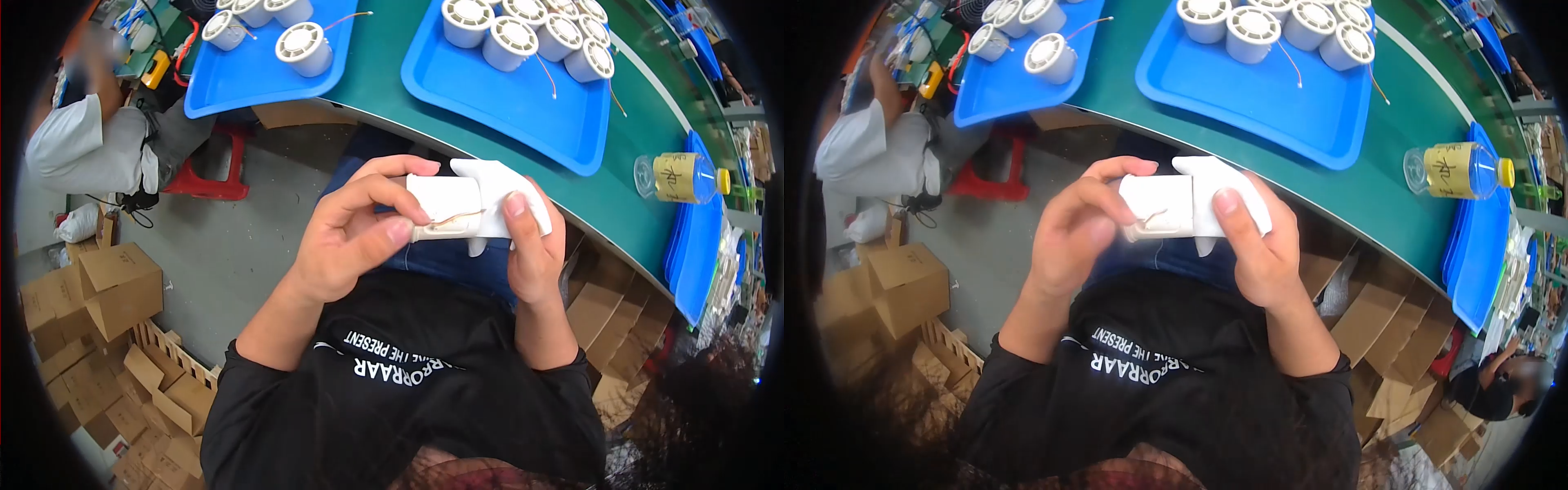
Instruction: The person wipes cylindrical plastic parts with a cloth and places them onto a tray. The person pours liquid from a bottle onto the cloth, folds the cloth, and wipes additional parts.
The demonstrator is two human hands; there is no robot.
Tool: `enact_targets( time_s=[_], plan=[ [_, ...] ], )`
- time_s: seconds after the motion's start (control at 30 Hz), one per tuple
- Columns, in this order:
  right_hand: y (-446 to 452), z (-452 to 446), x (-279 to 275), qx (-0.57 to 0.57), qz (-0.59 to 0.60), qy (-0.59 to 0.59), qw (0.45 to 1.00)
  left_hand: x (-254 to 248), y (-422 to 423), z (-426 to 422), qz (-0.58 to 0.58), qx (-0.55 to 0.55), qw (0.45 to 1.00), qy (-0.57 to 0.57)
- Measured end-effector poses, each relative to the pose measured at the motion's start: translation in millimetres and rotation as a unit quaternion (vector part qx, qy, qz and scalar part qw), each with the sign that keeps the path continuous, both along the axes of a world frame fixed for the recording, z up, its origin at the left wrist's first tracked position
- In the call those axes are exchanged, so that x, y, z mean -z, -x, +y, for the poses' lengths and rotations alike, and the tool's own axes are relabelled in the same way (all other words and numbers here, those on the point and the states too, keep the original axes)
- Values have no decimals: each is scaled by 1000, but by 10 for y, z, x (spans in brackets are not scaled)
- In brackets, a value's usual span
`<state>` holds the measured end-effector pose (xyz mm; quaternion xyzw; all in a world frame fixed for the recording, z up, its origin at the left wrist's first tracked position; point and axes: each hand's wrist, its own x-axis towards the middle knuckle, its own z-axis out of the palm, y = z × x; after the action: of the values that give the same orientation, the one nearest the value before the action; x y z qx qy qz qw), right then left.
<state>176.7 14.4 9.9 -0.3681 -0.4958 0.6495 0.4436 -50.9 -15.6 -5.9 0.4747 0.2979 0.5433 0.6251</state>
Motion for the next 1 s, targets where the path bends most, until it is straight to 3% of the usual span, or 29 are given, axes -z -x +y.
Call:
enact_targets(
  time_s=[0.13, 0.33, 0.57, 0.8, 1.0],
  plan=[
    [-81, -99, 70, -32, -11, -14, 999, -7, -140, -42, -17, -27, 997, 69],
    [-116, -164, 71, -19, -4, -14, 1000, -55, -238, -23, 17, -28, 998, 59],
    [-151, -158, 0, -18, -43, -19, 999, -141, -254, -75, -4, 52, 975, 215],
    [-201, -121, 77, -21, -2, -8, 1000, -122, -296, -34, 39, 6, 990, 133],
    [-303, -26, 180, 105, -4, 13, 994, -64, -258, 20, 105, 5, 989, 106]
  ],
)
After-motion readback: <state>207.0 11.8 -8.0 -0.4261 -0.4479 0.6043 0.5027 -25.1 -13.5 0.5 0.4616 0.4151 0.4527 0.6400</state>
